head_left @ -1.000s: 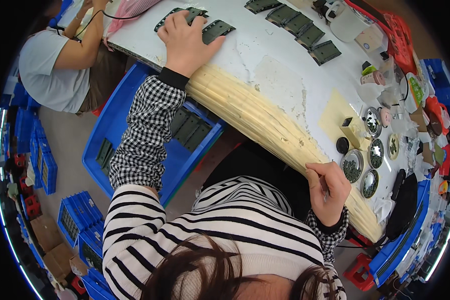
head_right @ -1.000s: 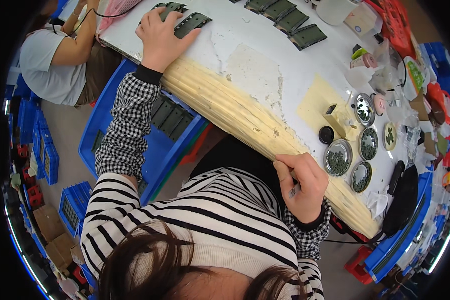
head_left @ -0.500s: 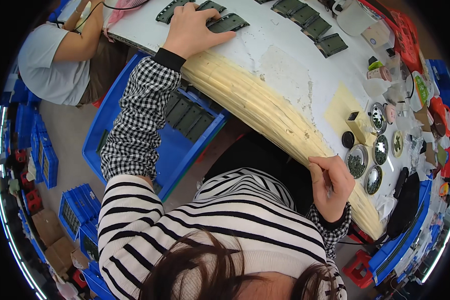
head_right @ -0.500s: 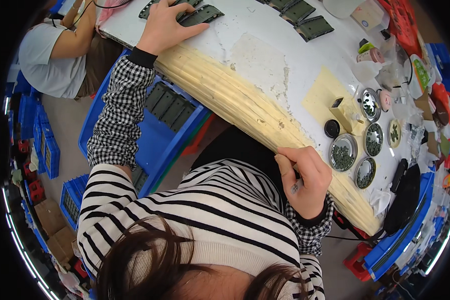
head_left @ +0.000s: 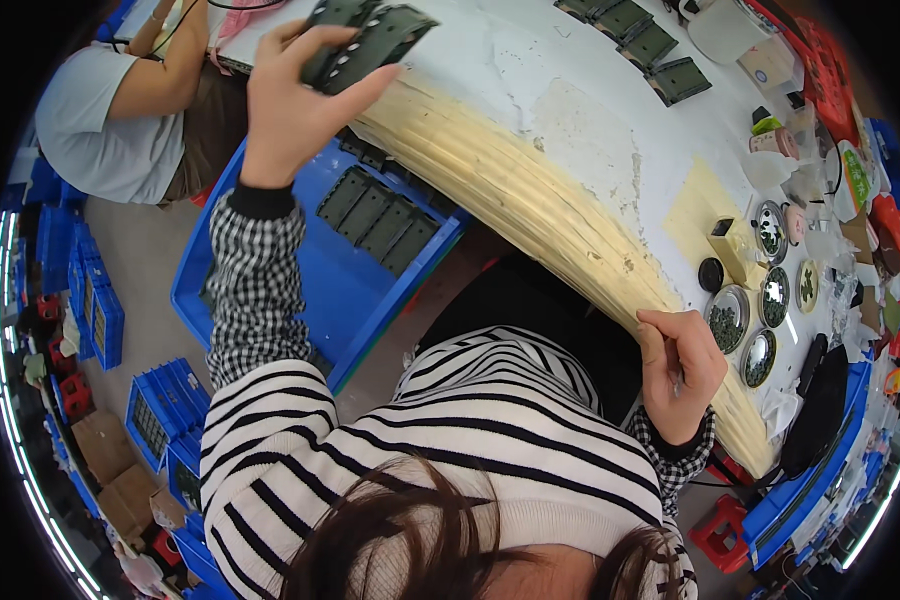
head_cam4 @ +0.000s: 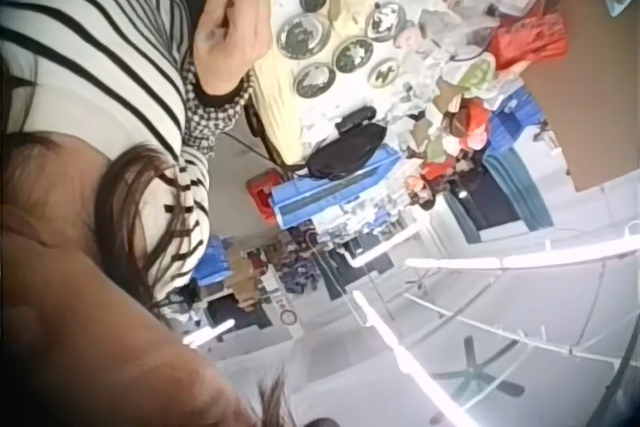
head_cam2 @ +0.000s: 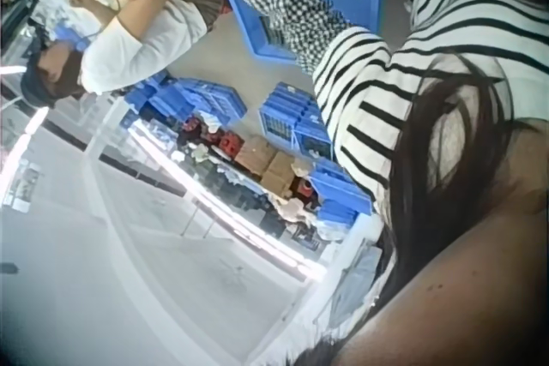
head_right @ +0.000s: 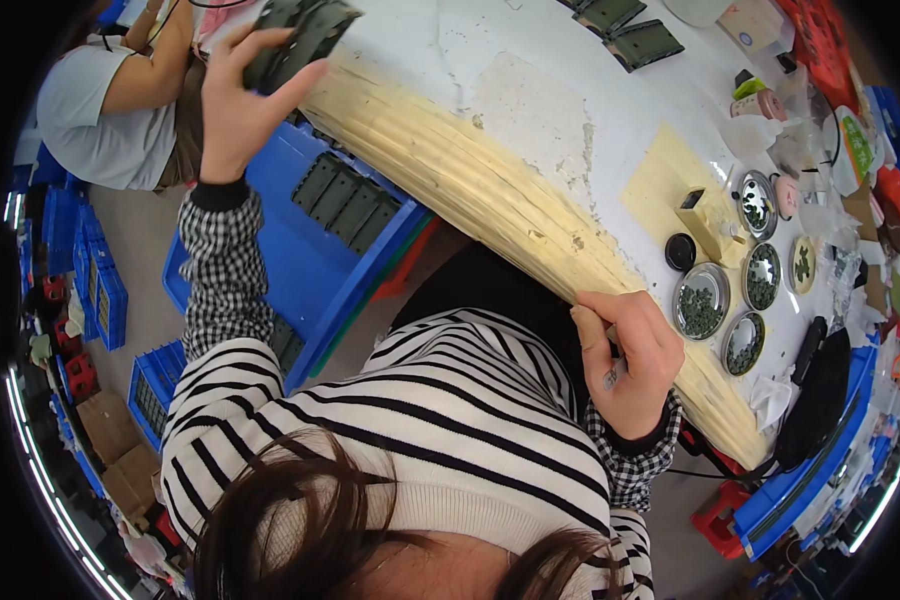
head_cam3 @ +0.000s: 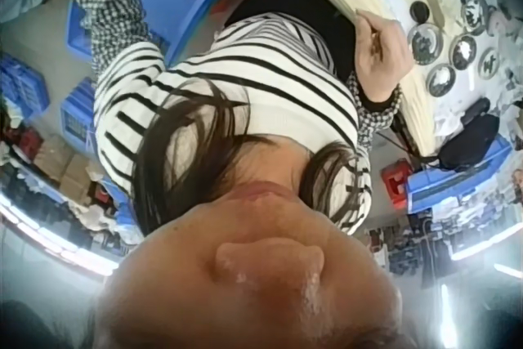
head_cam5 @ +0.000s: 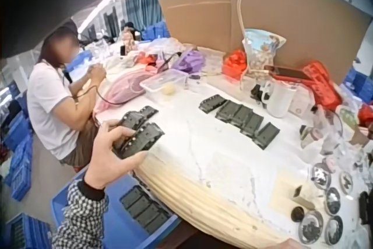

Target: Using a small brush to apply a substance to the interior of green plastic housings and organizing them on a workbench.

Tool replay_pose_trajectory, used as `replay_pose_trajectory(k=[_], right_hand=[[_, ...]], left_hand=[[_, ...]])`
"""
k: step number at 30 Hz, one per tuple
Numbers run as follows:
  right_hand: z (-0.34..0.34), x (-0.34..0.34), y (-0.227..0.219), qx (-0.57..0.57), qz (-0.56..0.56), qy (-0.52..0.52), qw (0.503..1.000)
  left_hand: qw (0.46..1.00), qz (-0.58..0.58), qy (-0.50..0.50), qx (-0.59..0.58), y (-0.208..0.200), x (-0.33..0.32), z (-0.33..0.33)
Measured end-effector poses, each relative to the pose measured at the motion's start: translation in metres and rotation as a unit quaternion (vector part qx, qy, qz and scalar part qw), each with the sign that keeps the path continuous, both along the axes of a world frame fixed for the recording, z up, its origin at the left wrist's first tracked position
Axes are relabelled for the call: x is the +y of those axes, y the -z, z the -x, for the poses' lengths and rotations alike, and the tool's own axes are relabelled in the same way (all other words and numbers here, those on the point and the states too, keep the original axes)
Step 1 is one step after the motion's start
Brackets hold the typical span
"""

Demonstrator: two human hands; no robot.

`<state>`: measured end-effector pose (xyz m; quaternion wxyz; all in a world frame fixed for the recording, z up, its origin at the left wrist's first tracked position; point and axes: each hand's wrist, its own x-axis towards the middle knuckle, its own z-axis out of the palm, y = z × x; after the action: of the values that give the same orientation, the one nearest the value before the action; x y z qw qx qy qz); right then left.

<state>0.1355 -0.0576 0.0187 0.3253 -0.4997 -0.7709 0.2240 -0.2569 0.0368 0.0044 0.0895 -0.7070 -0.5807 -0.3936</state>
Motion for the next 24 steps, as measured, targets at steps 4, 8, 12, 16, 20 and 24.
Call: replay_pose_trajectory(k=[4,8,12,16,20,24], right_hand=[[0.004,0.001,0.0,-0.009,0.006,-0.011,1.0],[0.009,0.004,0.0,-0.002,-0.004,-0.031,1.0],[0.011,0.001,-0.002,-0.004,-0.016,-0.029,0.999],[0.008,-0.002,-0.003,-0.013,-0.015,-0.014,1.0],[0.009,-0.001,0.0,-0.009,-0.009,-0.017,1.0],[0.012,-0.001,0.0,-0.007,-0.01,-0.026,1.0]], left_hand=[[0.987,0.077,-0.138,-0.019,0.02,-0.073,0.052],[0.958,0.184,-0.219,-0.031,0.103,-0.098,0.094],[0.932,0.254,-0.257,-0.027,0.159,-0.09,0.108],[0.944,0.257,-0.206,-0.01,0.173,-0.086,0.11],[0.945,0.293,-0.125,-0.079,0.171,-0.086,0.104],[0.931,0.314,-0.11,-0.153,0.167,-0.082,0.097]])
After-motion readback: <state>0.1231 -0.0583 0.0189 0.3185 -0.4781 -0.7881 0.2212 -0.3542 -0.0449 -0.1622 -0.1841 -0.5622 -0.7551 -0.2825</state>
